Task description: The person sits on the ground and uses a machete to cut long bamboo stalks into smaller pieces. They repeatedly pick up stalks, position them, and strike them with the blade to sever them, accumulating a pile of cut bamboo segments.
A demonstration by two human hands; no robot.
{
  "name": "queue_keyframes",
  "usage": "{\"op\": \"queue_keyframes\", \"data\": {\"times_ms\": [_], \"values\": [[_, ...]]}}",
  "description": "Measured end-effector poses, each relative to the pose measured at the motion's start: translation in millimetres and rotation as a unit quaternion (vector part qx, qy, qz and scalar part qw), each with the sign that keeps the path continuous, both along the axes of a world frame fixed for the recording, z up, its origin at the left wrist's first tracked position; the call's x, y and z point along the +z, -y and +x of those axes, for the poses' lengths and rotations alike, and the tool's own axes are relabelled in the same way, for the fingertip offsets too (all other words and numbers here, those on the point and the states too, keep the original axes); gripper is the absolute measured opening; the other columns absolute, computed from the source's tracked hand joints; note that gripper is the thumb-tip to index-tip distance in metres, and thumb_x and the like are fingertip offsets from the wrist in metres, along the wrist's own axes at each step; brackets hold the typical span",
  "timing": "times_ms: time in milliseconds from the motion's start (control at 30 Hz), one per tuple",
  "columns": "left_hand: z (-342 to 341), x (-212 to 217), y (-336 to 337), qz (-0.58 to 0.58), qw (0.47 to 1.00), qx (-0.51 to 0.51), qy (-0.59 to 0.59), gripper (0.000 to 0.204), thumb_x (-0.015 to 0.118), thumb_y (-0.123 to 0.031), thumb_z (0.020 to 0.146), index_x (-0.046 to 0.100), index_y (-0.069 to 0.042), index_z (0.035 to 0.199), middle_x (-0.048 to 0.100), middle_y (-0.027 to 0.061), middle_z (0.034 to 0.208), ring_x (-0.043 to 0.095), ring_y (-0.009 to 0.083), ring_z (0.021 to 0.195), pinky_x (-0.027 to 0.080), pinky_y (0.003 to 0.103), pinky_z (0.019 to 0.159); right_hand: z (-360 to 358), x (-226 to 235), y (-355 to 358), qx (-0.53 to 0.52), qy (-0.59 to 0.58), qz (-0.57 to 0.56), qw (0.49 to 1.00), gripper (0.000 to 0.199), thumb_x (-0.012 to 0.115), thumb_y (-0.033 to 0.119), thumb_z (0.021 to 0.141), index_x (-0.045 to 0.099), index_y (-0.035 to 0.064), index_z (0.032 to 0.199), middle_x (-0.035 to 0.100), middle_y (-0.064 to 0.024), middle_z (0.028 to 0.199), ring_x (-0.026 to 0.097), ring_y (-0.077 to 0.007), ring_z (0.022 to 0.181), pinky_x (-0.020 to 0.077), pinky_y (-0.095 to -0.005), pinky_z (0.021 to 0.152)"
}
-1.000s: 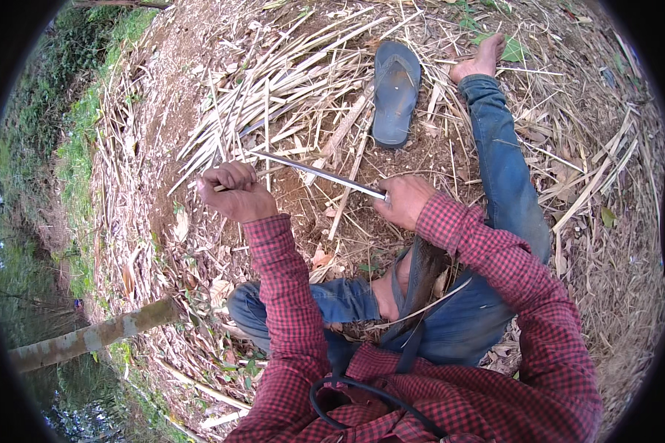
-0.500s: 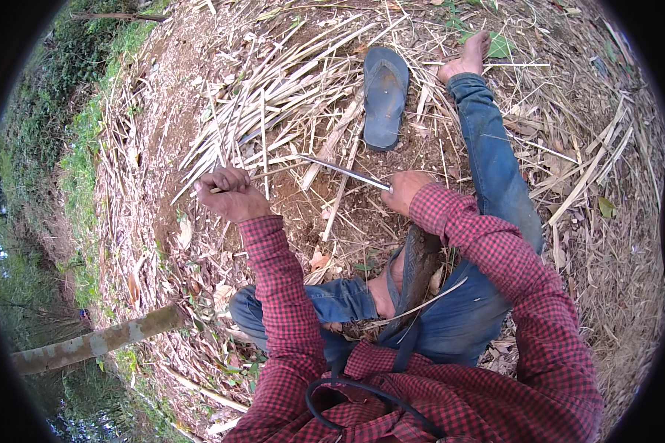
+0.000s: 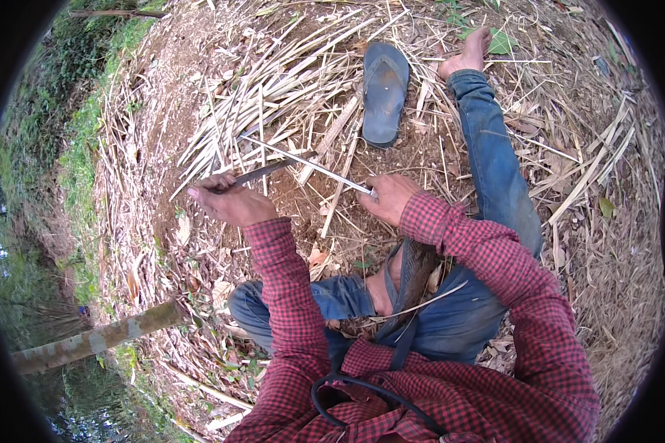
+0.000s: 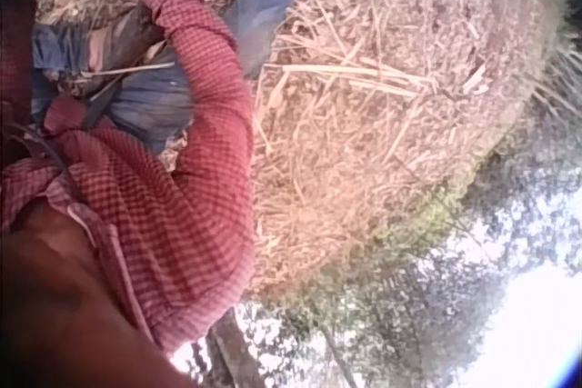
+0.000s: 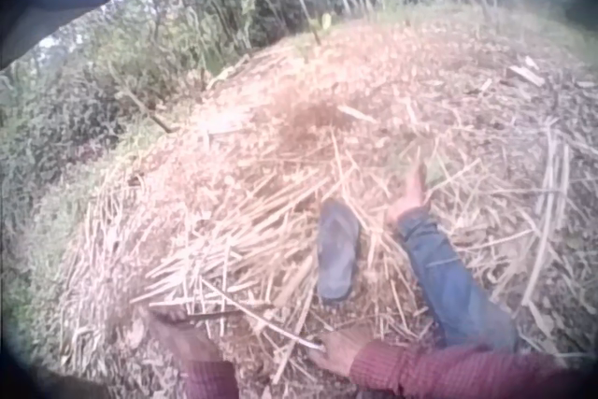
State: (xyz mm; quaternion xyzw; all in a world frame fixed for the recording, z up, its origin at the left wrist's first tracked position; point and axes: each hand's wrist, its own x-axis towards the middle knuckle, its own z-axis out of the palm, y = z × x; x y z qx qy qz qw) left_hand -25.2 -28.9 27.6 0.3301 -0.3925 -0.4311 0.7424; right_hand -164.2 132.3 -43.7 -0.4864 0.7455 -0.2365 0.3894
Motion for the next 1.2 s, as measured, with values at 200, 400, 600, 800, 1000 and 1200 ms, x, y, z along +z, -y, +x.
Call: {"op": "queue_keyframes", "data": {"times_ms": [200, 400, 600, 800, 1000, 1200], "values": [[-13, -10, -10, -0.036, 0.999, -0.014, 0.022, 0.043, 0.042, -0.048, 0.093, 0.039, -0.011, 0.072, 0.039, 0.0016, 0.067, 0.038, 0.0139, 0.061, 0.036, 0.030, 0.063, 7, 12, 6, 0.039, 0.045, -0.027, 0.998, 0.043, 0.049, 0.034, 0.083, 0.062, -0.0022, 0.101, 0.061, -0.0162, 0.065, 0.062, -0.0301, 0.060, 0.0510, -0.0412, 0.067], [-12, -4, -11, -0.009, 1.000, 0.004, -0.003, 0.041, 0.038, -0.044, 0.096, 0.041, -0.012, 0.070, 0.040, 0.0007, 0.063, 0.038, 0.0135, 0.059, 0.036, 0.029, 0.062, 3, 5, 15, 0.042, 0.022, -0.020, 0.999, 0.042, 0.049, 0.039, 0.086, 0.064, 0.0045, 0.104, 0.064, -0.0131, 0.071, 0.063, -0.0267, 0.066, 0.0527, -0.0390, 0.070], [10, -7, 2, 0.005, 0.998, 0.010, -0.060, 0.040, 0.040, -0.041, 0.096, 0.040, -0.011, 0.069, 0.039, 0.0006, 0.062, 0.038, 0.0134, 0.058, 0.036, 0.029, 0.060, 11, -11, 25, 0.047, -0.047, 0.005, 0.998, 0.038, 0.050, 0.034, 0.086, 0.064, -0.0004, 0.095, 0.064, -0.0164, 0.077, 0.064, -0.0279, 0.073, 0.0520, -0.0402, 0.076], [6, -2, -5, -0.001, 0.999, -0.017, -0.029, 0.040, 0.042, -0.043, 0.095, 0.039, -0.011, 0.070, 0.034, -0.0008, 0.063, 0.035, 0.0117, 0.058, 0.034, 0.026, 0.057, -7, -7, 9, 0.054, -0.074, 0.059, 0.994, 0.041, 0.049, 0.035, 0.087, 0.063, -0.0029, 0.097, 0.064, -0.0190, 0.081, 0.063, -0.0282, 0.077, 0.0515, -0.0407, 0.079], [-7, -15, -22, 0.005, 0.995, -0.084, -0.059, 0.038, 0.042, -0.037, 0.095, 0.039, -0.011, 0.069, 0.035, -0.0006, 0.063, 0.034, 0.0114, 0.057, 0.035, 0.026, 0.057, -17, -30, -5, 0.036, -0.051, 0.081, 0.995, 0.045, 0.047, 0.036, 0.087, 0.062, -0.0026, 0.103, 0.063, -0.0191, 0.082, 0.063, -0.0275, 0.080, 0.0508, -0.0409, 0.081], [-10, 13, -22, -0.038, 0.996, -0.070, -0.044, 0.034, 0.041, -0.032, 0.096, 0.039, -0.011, 0.068, 0.038, 0.0001, 0.062, 0.033, 0.0110, 0.055, 0.034, 0.026, 0.055, -10, -14, 10, 0.009, -0.043, 0.075, 0.996, 0.041, 0.050, 0.034, 0.085, 0.063, -0.0008, 0.102, 0.064, -0.0170, 0.071, 0.064, -0.0269, 0.067, 0.0526, -0.0407, 0.074]]}}
